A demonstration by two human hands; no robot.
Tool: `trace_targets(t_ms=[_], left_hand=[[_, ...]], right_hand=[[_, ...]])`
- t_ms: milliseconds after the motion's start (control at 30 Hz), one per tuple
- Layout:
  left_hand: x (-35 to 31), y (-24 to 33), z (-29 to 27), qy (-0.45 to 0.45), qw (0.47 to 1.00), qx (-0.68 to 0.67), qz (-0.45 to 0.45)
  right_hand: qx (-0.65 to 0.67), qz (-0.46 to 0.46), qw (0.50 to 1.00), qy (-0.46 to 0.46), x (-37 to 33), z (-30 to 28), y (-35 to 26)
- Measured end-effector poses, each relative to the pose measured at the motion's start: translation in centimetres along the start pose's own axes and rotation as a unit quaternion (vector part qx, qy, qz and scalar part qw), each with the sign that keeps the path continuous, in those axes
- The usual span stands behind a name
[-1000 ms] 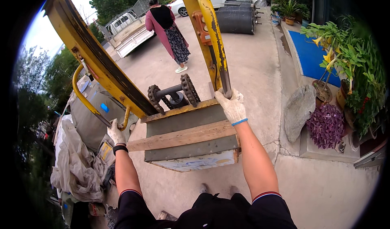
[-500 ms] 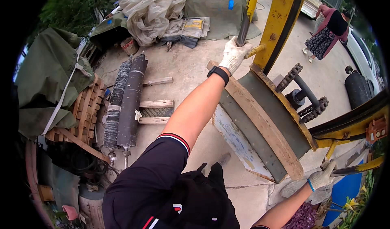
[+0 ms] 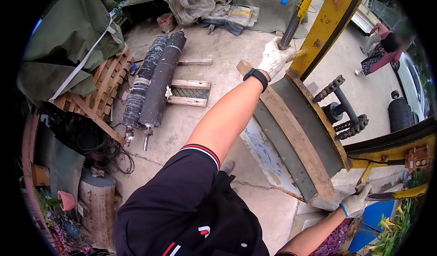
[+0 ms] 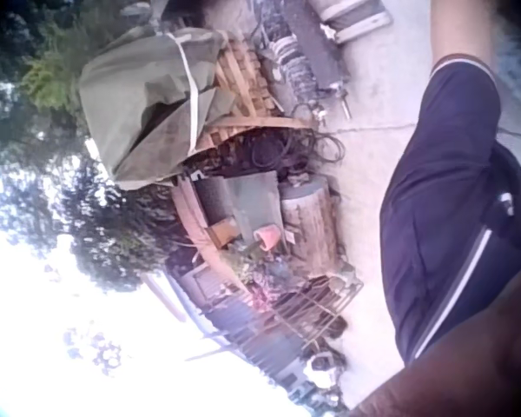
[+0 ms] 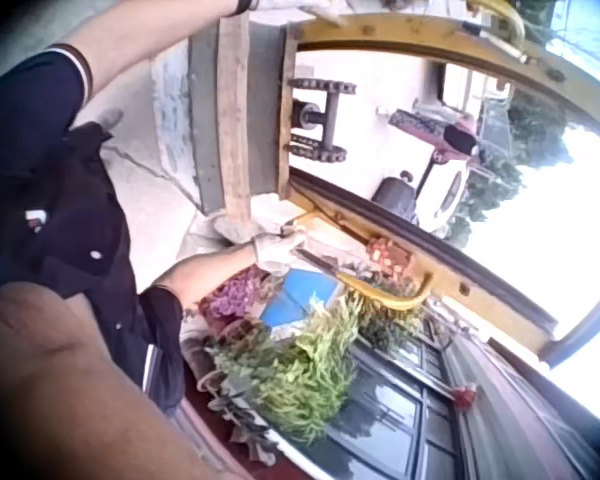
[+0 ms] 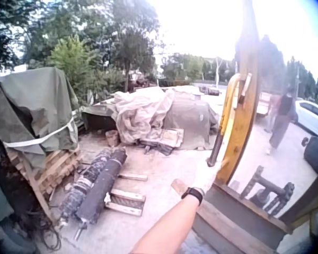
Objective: The person operates a yellow manual pallet jack to transport a large black cylindrical object across a paved outdoor area. They lift the object from the ground, maneuver it past a parked white car, and place it onto the bed of a white pickup truck. A second person assists by guiding the object onto the truck bed.
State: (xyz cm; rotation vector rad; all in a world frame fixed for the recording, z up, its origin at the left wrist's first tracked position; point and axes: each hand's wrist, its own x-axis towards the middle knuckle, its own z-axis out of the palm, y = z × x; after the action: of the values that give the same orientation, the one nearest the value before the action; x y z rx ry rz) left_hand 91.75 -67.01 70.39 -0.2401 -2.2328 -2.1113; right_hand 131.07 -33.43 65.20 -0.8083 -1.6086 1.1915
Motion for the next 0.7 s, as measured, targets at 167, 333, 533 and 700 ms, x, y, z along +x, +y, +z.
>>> trace_targets(t_ms=[167, 333, 533, 700], left_hand=[[-2.7, 1.3, -2.3, 0.04, 0.999, -0.023, -0.01], [-6.1, 2.8, -3.1, 0.048, 0.999, -0.011, 0.01], [-10.2, 4.1, -6.1, 0.042, 0.999, 0.023, -0.002], [-11.7, 3.4, -6.5, 0.022, 0.996, 0.083, -0.009]], right_hand=[[0.057, 0.047, 0.996, -0.055, -0.3, -1.3, -4.6], [0.047, 0.063, 0.996, -0.033, -1.0, -3.6, -5.4], [0.009, 0.043, 0.998, -0.046, -1.9, -5.2, -4.9], [0.009, 0.088, 0.996, -0.025, 0.3, -7.4, -0.1]])
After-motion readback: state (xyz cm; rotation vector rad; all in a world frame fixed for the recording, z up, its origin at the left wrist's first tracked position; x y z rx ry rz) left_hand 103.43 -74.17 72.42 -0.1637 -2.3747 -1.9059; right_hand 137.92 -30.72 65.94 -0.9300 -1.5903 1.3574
